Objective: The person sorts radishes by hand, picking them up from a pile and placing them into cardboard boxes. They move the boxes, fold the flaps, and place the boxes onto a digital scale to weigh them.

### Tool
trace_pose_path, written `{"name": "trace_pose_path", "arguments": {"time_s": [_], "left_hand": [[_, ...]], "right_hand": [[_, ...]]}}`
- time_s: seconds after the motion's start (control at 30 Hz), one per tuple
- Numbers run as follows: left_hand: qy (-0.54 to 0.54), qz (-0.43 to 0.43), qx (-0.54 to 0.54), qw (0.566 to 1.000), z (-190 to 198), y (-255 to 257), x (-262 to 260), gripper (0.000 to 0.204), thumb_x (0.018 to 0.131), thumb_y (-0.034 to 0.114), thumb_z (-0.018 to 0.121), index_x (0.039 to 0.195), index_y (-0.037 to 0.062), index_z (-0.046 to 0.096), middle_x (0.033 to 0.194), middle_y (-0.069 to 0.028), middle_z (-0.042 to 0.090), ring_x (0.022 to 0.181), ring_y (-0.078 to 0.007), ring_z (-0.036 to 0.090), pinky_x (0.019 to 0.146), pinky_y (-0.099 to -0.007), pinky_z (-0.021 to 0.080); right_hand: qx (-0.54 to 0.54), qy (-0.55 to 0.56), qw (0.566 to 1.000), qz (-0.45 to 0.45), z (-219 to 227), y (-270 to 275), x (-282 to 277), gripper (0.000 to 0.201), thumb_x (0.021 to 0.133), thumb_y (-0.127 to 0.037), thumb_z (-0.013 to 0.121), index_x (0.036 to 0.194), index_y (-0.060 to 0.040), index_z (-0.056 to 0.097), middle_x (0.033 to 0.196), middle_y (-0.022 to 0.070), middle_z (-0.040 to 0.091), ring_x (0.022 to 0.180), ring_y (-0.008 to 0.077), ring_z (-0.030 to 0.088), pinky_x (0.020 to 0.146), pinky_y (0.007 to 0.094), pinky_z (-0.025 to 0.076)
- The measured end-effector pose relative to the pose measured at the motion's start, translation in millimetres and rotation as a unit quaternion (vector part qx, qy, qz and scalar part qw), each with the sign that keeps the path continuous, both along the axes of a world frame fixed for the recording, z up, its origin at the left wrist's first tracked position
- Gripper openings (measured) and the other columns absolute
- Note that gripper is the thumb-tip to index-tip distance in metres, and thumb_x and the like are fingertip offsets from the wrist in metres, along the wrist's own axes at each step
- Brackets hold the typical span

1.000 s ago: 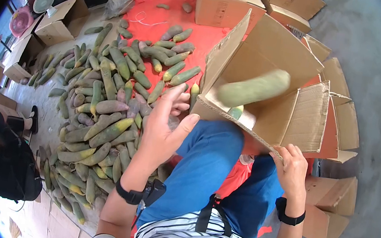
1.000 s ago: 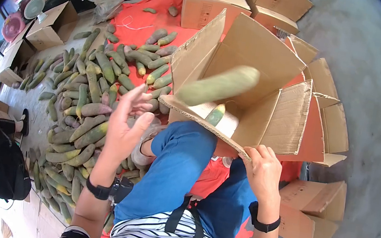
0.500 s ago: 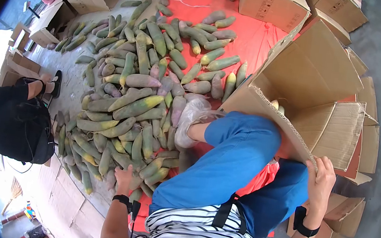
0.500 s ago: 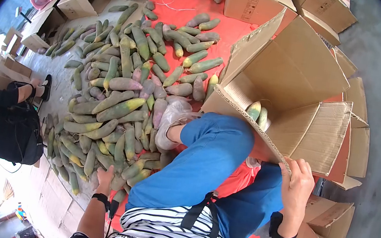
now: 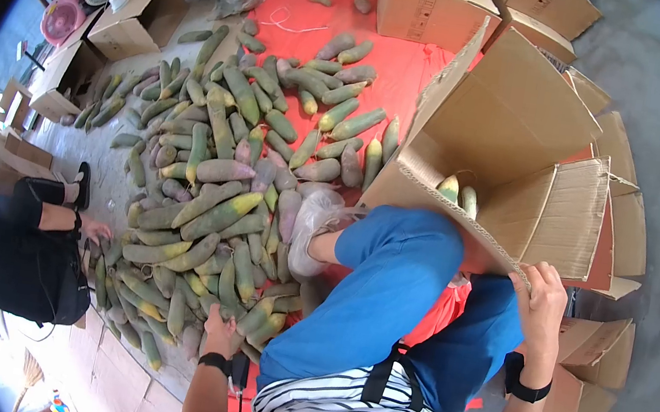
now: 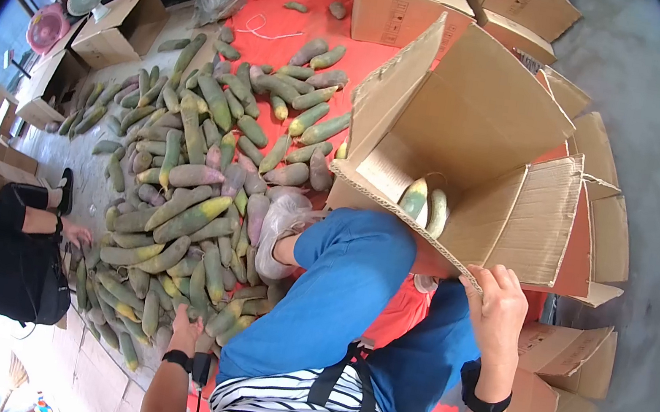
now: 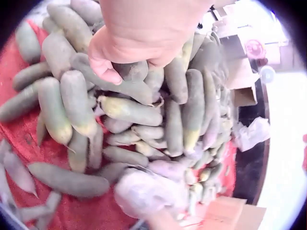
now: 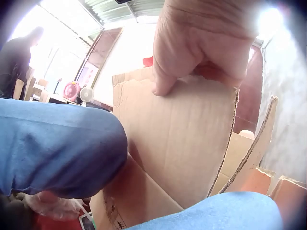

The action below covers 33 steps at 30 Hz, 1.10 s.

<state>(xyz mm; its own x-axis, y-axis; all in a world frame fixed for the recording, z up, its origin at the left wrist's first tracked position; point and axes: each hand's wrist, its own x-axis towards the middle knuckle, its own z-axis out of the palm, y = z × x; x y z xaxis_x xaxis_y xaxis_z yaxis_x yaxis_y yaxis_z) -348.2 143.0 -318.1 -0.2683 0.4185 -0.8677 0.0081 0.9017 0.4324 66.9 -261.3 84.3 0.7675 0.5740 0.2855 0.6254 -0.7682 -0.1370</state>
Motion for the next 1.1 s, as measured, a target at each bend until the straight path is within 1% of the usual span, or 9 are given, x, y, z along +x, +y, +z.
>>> {"name": "trace_pose_path", "arguments": {"time_s": [0.2, 0.23, 0.4, 0.53, 0.63, 0.77, 0.8, 0.87, 1.1], "left_hand": [[-0.176, 0.03, -0.038, 0.983, 109, -14, 66, 0.055, 0.074, 0.04, 0.075, 0.112, 0.009, 0.052, 0.104, -0.0081, 0.054, 0.08, -0.0191, 0.055, 0.063, -0.0273, 0.048], [-0.24, -0.063, 0.013, 0.969, 149, -23, 94, 0.05, 0.077, 0.039, 0.072, 0.112, 0.0086, 0.053, 0.102, -0.0069, 0.056, 0.081, -0.0179, 0.056, 0.063, -0.0274, 0.048], [-0.38, -0.424, 0.287, 0.77, 324, -62, 224, 0.067, 0.083, 0.039, 0.066, 0.134, 0.0007, 0.046, 0.107, -0.0075, 0.059, 0.088, -0.0152, 0.059, 0.067, -0.0287, 0.049], [-0.51, -0.472, 0.376, 0.613, 391, -84, 296, 0.071, 0.086, 0.028, 0.068, 0.142, -0.002, 0.038, 0.13, -0.0121, 0.051, 0.108, -0.017, 0.055, 0.093, -0.0292, 0.045], [-0.544, -0.471, 0.29, 0.631, 396, -84, 315, 0.064, 0.091, 0.025, 0.065, 0.142, -0.0016, 0.038, 0.13, -0.0117, 0.05, 0.108, -0.0177, 0.056, 0.093, -0.0296, 0.045], [-0.319, -0.578, 0.318, 0.68, 311, -76, 298, 0.051, 0.092, 0.028, 0.064, 0.133, 0.0003, 0.049, 0.118, -0.0113, 0.057, 0.1, -0.0173, 0.059, 0.087, -0.0292, 0.047], [-0.224, -0.637, 0.304, 0.672, 286, -72, 286, 0.049, 0.092, 0.029, 0.065, 0.13, 0.0013, 0.051, 0.119, -0.0131, 0.058, 0.096, -0.0195, 0.061, 0.086, -0.0304, 0.048], [-0.086, -0.737, 0.394, 0.543, 222, -60, 251, 0.049, 0.087, 0.028, 0.069, 0.125, 0.0001, 0.055, 0.115, -0.0179, 0.059, 0.098, -0.028, 0.061, 0.087, -0.0354, 0.049], [0.145, -0.769, 0.385, 0.49, 139, 3, 185, 0.045, 0.081, 0.028, 0.07, 0.112, -0.0005, 0.058, 0.117, -0.0226, 0.057, 0.111, -0.0403, 0.054, 0.093, -0.0474, 0.046]], "right_hand": [[0.005, 0.008, 1.0, 0.006, 3, 0, 1, 0.014, 0.08, -0.016, 0.071, 0.09, -0.0063, 0.069, 0.078, 0.009, 0.059, 0.075, 0.0281, 0.059, 0.066, 0.0381, 0.048], [0.006, 0.011, 1.0, 0.004, 4, 0, 1, 0.014, 0.08, -0.016, 0.071, 0.09, -0.0062, 0.069, 0.078, 0.0088, 0.06, 0.075, 0.0281, 0.059, 0.066, 0.038, 0.048], [0.003, 0.014, 1.0, 0.003, 4, -2, 0, 0.014, 0.081, -0.016, 0.07, 0.09, -0.0061, 0.069, 0.08, 0.0084, 0.06, 0.076, 0.0281, 0.059, 0.067, 0.0378, 0.048], [0.008, 0.011, 1.0, 0.007, 2, -1, -3, 0.014, 0.08, -0.016, 0.07, 0.09, -0.0056, 0.069, 0.078, 0.009, 0.059, 0.074, 0.0284, 0.058, 0.065, 0.0384, 0.048], [0.009, 0.005, 1.0, 0.01, 3, 1, -5, 0.015, 0.08, -0.016, 0.07, 0.09, -0.0052, 0.068, 0.076, 0.0096, 0.057, 0.073, 0.0288, 0.056, 0.064, 0.0392, 0.046], [0.01, 0.0, 1.0, 0.004, -1, 0, -4, 0.016, 0.079, -0.014, 0.072, 0.091, -0.0044, 0.068, 0.075, 0.0107, 0.056, 0.072, 0.0299, 0.056, 0.064, 0.0399, 0.046], [0.012, 0.002, 1.0, -0.005, 0, 0, -5, 0.016, 0.078, -0.013, 0.072, 0.091, -0.0041, 0.068, 0.076, 0.011, 0.056, 0.073, 0.03, 0.056, 0.064, 0.04, 0.046], [0.006, 0.012, 1.0, -0.01, -1, -3, -2, 0.018, 0.077, -0.011, 0.073, 0.092, -0.003, 0.068, 0.076, 0.0114, 0.056, 0.074, 0.0298, 0.057, 0.065, 0.0399, 0.046], [-0.026, 0.04, 0.999, -0.008, 1, 5, -11, 0.023, 0.077, -0.011, 0.071, 0.098, -0.0025, 0.07, 0.078, 0.0116, 0.056, 0.075, 0.0294, 0.056, 0.067, 0.039, 0.046]]}}
